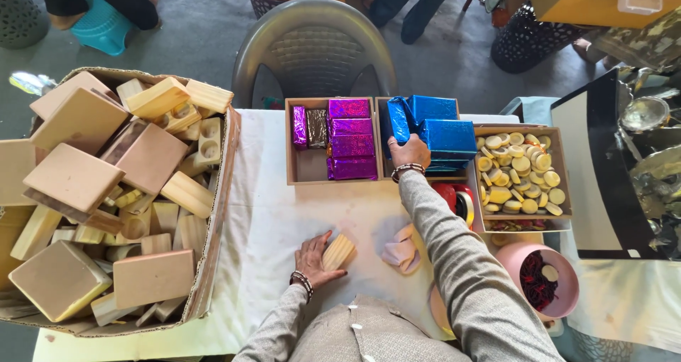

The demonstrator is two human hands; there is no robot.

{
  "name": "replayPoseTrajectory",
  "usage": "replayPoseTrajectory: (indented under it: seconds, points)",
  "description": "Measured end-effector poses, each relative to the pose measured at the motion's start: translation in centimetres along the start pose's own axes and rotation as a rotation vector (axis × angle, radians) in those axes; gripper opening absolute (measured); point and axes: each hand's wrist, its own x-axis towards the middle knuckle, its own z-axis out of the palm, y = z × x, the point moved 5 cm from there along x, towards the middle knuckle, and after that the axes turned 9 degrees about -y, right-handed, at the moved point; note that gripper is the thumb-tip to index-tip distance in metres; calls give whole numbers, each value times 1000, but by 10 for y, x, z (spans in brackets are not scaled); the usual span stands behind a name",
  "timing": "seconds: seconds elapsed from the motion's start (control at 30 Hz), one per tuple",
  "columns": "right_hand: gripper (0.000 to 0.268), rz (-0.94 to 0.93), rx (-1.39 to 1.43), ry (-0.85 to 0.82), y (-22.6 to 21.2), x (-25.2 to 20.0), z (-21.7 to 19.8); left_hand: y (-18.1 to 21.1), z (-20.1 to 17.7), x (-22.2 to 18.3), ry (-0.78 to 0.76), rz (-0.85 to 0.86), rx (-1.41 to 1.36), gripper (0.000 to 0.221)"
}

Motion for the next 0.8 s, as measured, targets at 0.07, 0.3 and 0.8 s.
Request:
replayPoseTrajectory:
  seconds: [0.07, 0.3, 0.8]
  points:
    - [54, -47, -36, 16, 4, -7, -14, -6, 7, 3, 40, 8, 24, 117]
    - [44, -513, 39, 188, 15, -130, -97, -62, 13, -7, 253, -123, -286, 80]
    - [59, -1015, -287, 118, 72, -277, 1, 13, -42, 44, 477, 303, -182, 82]
